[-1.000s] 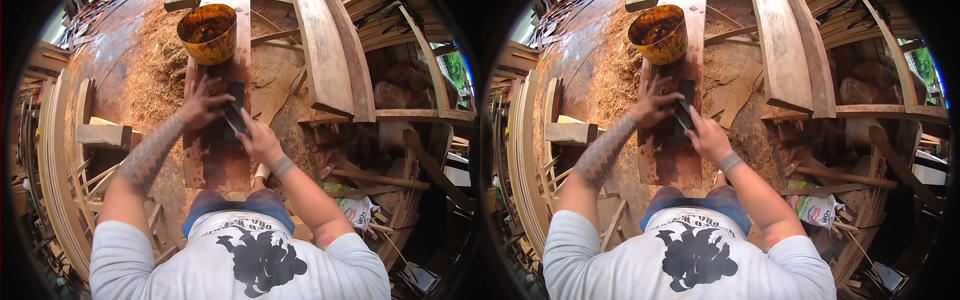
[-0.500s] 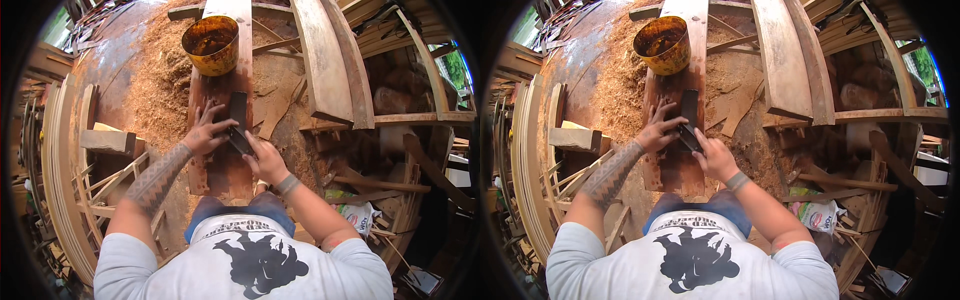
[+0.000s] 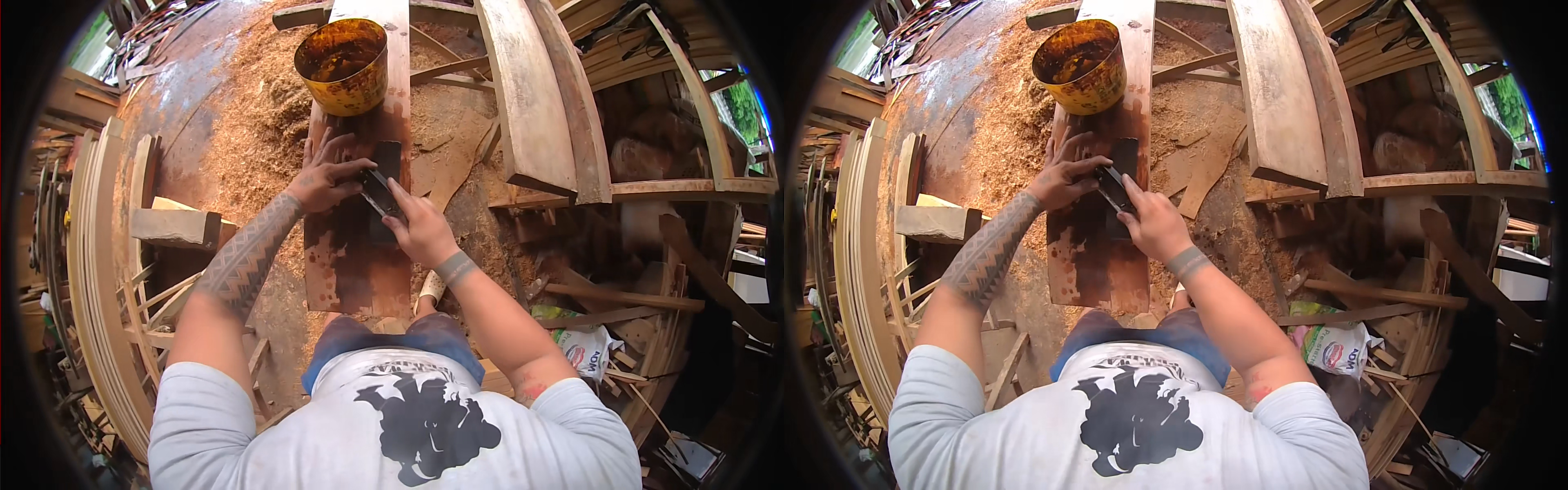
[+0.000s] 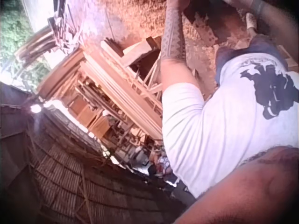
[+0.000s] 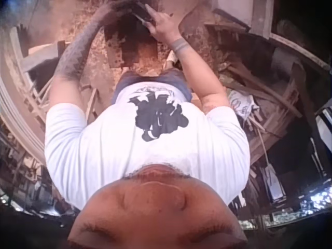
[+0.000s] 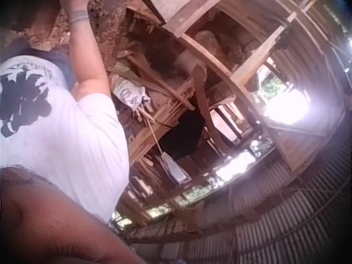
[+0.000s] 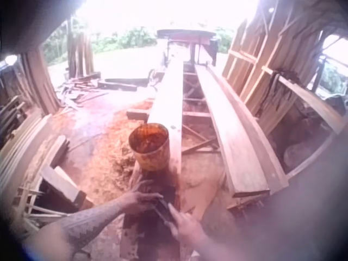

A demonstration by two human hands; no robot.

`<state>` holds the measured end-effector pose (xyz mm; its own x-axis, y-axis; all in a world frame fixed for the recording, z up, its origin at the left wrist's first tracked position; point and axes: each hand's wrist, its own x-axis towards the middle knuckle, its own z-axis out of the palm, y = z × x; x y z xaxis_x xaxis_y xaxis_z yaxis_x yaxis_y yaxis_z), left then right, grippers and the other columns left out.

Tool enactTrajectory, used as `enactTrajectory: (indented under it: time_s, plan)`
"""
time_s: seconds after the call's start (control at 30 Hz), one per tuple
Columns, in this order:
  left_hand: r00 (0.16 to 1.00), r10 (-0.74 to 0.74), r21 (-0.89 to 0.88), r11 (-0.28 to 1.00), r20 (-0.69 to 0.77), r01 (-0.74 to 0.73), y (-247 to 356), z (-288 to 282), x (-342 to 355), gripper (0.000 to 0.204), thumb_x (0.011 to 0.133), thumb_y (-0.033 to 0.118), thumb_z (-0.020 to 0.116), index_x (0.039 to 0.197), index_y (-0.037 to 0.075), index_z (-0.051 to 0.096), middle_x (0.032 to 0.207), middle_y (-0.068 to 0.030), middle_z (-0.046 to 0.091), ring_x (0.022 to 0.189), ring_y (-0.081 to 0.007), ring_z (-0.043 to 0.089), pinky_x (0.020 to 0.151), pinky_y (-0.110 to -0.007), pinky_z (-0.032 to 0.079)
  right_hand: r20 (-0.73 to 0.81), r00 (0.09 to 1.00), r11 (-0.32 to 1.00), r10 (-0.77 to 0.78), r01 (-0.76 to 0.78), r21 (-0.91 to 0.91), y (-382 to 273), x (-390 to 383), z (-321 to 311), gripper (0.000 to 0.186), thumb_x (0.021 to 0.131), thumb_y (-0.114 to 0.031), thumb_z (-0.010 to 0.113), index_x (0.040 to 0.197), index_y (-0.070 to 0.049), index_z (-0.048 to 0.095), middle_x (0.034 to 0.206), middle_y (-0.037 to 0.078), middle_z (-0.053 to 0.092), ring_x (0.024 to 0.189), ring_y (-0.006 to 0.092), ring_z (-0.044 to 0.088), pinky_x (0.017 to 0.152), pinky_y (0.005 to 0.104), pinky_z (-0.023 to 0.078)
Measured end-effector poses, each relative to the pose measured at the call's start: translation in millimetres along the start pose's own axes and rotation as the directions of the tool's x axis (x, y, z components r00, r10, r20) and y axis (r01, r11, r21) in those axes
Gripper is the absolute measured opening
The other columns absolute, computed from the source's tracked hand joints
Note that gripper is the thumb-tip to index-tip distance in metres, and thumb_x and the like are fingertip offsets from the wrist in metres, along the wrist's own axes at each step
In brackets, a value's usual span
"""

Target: The person sharpens a metal blade by hand using a flat whetstone placed on a wooden beam, checking the edge of the blade between several rounds of sharpening.

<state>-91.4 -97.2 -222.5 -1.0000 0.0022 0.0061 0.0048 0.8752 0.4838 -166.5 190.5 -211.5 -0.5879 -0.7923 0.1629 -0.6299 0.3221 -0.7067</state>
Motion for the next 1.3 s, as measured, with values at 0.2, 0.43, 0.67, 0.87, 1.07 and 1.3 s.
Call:
enactTrajectory:
  time_s: [0.2,0.43,0.67,0.87,1.07,1.3]
  plan:
    - [0.99,0.052,-0.078,0.996,0.129,-0.042,56,23,-31,0.053,0.095,0.05,0.089,0.145,0.054,0.073,0.183,-0.01,0.031,0.176,-0.045,0.001,0.137,-0.071,-0.012,0.106,0.994,0.998,-0.007,0.001,0.057,4,-78,-23,0.079,0.103,-0.021,0.077,0.173,-0.004,0.043,0.108,0.023,0.072,0.1,0.0431,0.068,0.096,0.0511,0.055]
    - [0.999,-0.011,-0.01,1.0,0.032,0.011,-7,-12,5,0.049,0.097,0.045,0.085,0.144,0.051,0.075,0.181,-0.0106,0.035,0.175,-0.0463,0.006,0.136,-0.074,-0.005,0.016,0.999,0.999,-0.045,0.044,0.018,1,5,2,0.076,0.103,-0.021,0.077,0.17,-0.002,0.047,0.108,0.022,0.072,0.102,0.0416,0.069,0.095,0.0513,0.055]
    - [0.995,0.017,-0.053,0.999,0.095,-0.012,64,22,-31,0.052,0.095,0.046,0.089,0.144,0.053,0.075,0.181,-0.0101,0.033,0.176,-0.0441,0.0,0.137,-0.073,-0.008,0.112,0.994,0.997,-0.007,-0.002,0.078,5,-74,-24,0.077,0.102,-0.019,0.078,0.17,-0.001,0.047,0.105,0.022,0.073,0.099,0.0421,0.069,0.095,0.0508,0.055]
    - [0.999,-0.007,-0.061,0.998,-0.046,0.004,4,3,2,0.052,0.096,0.044,0.087,0.147,0.05,0.074,0.18,-0.0106,0.037,0.175,-0.0458,0.008,0.137,-0.071,-0.008,-0.017,0.999,0.999,-0.05,0.05,0.018,9,-6,-3,0.08,0.102,-0.02,0.078,0.173,-0.004,0.043,0.108,0.022,0.073,0.099,0.0425,0.069,0.097,0.0504,0.055]
    - [0.999,0.012,-0.047,0.999,0.044,-0.01,59,30,-36,0.053,0.095,0.05,0.087,0.146,0.052,0.073,0.18,-0.0114,0.033,0.175,-0.0466,-0.003,0.135,-0.076,-0.009,0.105,0.994,0.997,-0.008,0.0,0.074,8,-77,-25,0.081,0.102,-0.02,0.078,0.173,-0.004,0.043,0.108,0.022,0.073,0.099,0.0422,0.069,0.096,0.0517,0.055]
    - [0.999,-0.04,0.004,0.999,0.019,0.04,12,-11,2,0.052,0.097,0.045,0.085,0.147,0.05,0.073,0.179,-0.0143,0.034,0.174,-0.0491,0.009,0.137,-0.073,-0.007,0.045,0.998,0.999,-0.032,0.03,0.033,6,-5,-5,0.079,0.103,-0.02,0.077,0.172,-0.004,0.043,0.112,0.024,0.073,0.102,0.0439,0.069,0.097,0.0514,0.056]
